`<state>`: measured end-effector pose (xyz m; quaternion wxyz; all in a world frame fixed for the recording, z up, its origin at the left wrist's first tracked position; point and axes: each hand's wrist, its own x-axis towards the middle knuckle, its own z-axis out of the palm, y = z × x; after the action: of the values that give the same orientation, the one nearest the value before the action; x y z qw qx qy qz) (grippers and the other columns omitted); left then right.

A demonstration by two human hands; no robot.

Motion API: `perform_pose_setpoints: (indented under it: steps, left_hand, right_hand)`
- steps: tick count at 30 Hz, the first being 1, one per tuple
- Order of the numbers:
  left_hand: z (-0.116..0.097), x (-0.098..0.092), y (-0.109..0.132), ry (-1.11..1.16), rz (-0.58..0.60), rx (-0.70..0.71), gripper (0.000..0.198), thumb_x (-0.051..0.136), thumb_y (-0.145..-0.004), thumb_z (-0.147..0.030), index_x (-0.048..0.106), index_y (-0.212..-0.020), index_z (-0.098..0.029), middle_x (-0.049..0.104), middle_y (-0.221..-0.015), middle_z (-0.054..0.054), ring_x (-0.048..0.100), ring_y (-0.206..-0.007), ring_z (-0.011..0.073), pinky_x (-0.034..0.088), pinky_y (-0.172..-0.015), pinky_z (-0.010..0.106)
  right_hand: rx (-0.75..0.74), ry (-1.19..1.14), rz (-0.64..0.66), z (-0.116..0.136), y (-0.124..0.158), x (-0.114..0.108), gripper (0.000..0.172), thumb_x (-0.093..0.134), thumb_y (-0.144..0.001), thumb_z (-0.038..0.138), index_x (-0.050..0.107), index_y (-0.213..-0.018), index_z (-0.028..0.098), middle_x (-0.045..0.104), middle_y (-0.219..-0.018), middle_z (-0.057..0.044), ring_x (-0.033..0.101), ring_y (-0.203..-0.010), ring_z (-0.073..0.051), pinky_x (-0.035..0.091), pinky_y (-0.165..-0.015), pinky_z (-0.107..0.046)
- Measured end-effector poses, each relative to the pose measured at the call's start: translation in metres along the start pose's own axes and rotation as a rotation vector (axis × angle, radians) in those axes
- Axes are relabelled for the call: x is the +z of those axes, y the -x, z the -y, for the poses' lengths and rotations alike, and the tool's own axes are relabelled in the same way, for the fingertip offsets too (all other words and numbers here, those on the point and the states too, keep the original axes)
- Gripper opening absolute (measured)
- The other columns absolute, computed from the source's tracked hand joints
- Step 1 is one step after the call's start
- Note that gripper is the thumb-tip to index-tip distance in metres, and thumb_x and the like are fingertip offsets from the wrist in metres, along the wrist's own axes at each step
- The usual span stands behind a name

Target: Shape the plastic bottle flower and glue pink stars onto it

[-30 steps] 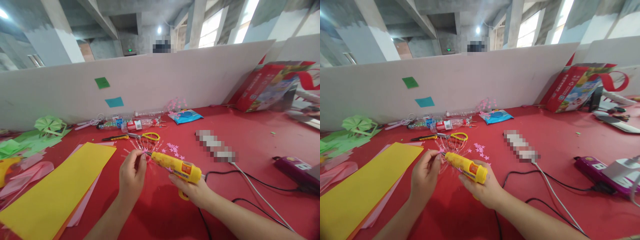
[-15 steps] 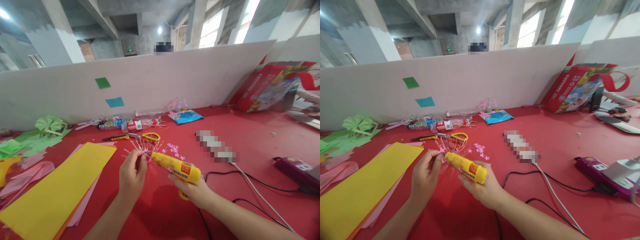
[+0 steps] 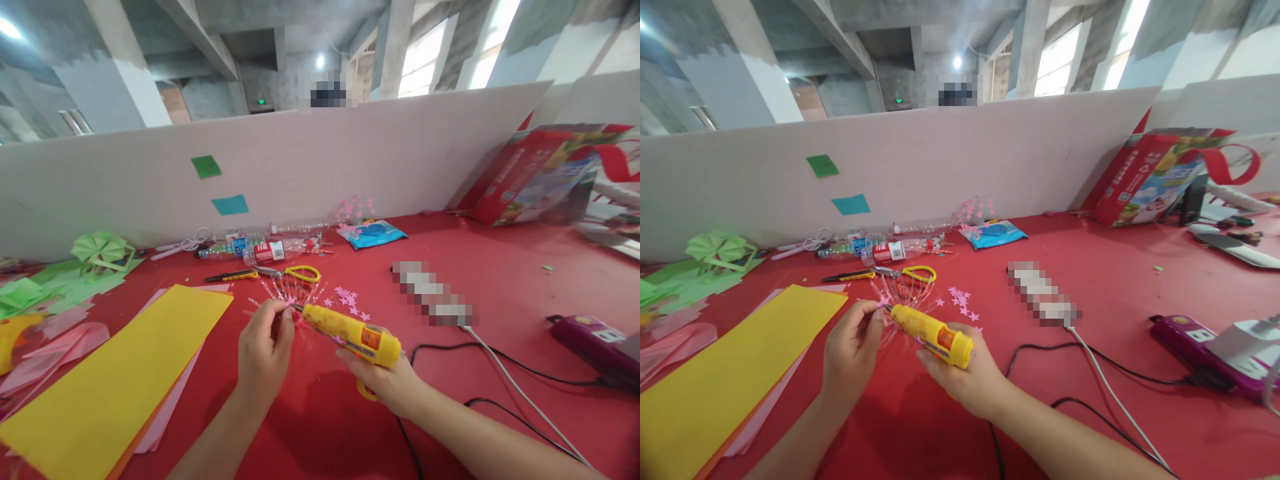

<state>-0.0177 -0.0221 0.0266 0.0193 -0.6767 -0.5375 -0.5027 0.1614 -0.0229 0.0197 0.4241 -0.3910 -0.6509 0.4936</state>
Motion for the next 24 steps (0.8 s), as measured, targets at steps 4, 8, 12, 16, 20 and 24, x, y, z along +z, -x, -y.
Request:
perform_pose_setpoints:
  steps: [4, 8, 12, 16, 20, 24]
  left_hand:
    - [0.004, -0.004, -0.003, -0.15, -0.028, 0.251, 0.008, 0.046, -0.087, -0.015, 0.054, -0.089, -0.018, 0.058, -0.073, 0.0, 0.057, -0.062, 0.0105, 0.045, -0.059, 0.019]
    - [0.006, -0.008, -0.005, -0.155, -0.009, 0.386, 0.013, 0.046, -0.086, -0.01, 0.053, -0.093, -0.019, 0.059, -0.078, 0.001, 0.058, -0.071, 0.0112, 0.046, -0.066, 0.02]
    - [0.007, -0.008, -0.004, -0.072, -0.014, 0.215, 0.008, 0.046, -0.088, -0.015, 0.052, -0.088, -0.02, 0.056, -0.071, -0.002, 0.053, -0.059, 0.0089, 0.043, -0.057, 0.019]
    - [0.01, -0.012, -0.012, 0.104, -0.03, -0.034, 0.01, 0.046, -0.088, -0.024, 0.053, -0.083, -0.02, 0.054, -0.063, -0.004, 0.049, -0.051, 0.0083, 0.042, -0.051, 0.019]
    - [0.017, -0.026, -0.029, 0.337, -0.096, -0.303, 0.012, 0.049, -0.086, -0.029, 0.053, -0.079, -0.019, 0.054, -0.063, -0.003, 0.044, -0.044, 0.0061, 0.036, -0.041, 0.017]
    - [0.021, -0.036, -0.043, 0.478, -0.148, -0.399, 0.012, 0.053, -0.083, -0.029, 0.055, -0.077, -0.019, 0.055, -0.066, -0.003, 0.043, -0.043, 0.0047, 0.029, -0.035, 0.016]
  right_hand:
    - [-0.055, 0.052, -0.008, 0.0, -0.001, -0.002, 0.024, 0.056, -0.074, 0.036, 0.042, -0.063, 0.02, 0.039, -0.056, 0.005, 0.034, -0.046, -0.007, 0.032, -0.042, -0.02]
    - [-0.154, 0.116, -0.051, -0.002, -0.006, -0.006, 0.02, 0.058, -0.076, 0.034, 0.048, -0.066, 0.019, 0.044, -0.057, 0.003, 0.041, -0.049, -0.009, 0.035, -0.045, -0.021]
    - [-0.175, 0.083, -0.228, -0.003, -0.016, -0.017, 0.02, 0.056, -0.08, 0.039, 0.055, -0.083, 0.019, 0.054, -0.065, 0.001, 0.049, -0.055, -0.012, 0.042, -0.052, -0.024]
    - [-0.263, 0.186, -0.015, 0.005, -0.02, -0.029, 0.017, 0.056, -0.079, 0.035, 0.051, -0.075, 0.019, 0.051, -0.064, 0.002, 0.046, -0.052, -0.011, 0.038, -0.05, -0.023]
    - [-0.48, 0.478, 0.509, 0.01, -0.013, -0.025, 0.011, 0.06, -0.067, 0.022, 0.05, -0.07, 0.02, 0.051, -0.068, 0.002, 0.044, -0.058, -0.011, 0.033, -0.053, -0.022]
    - [-0.412, 0.752, 0.716, 0.0, -0.007, -0.013, 0.033, 0.067, -0.059, 0.024, 0.058, -0.091, 0.02, 0.058, -0.085, 0.0, 0.05, -0.063, -0.012, 0.032, -0.053, -0.022]
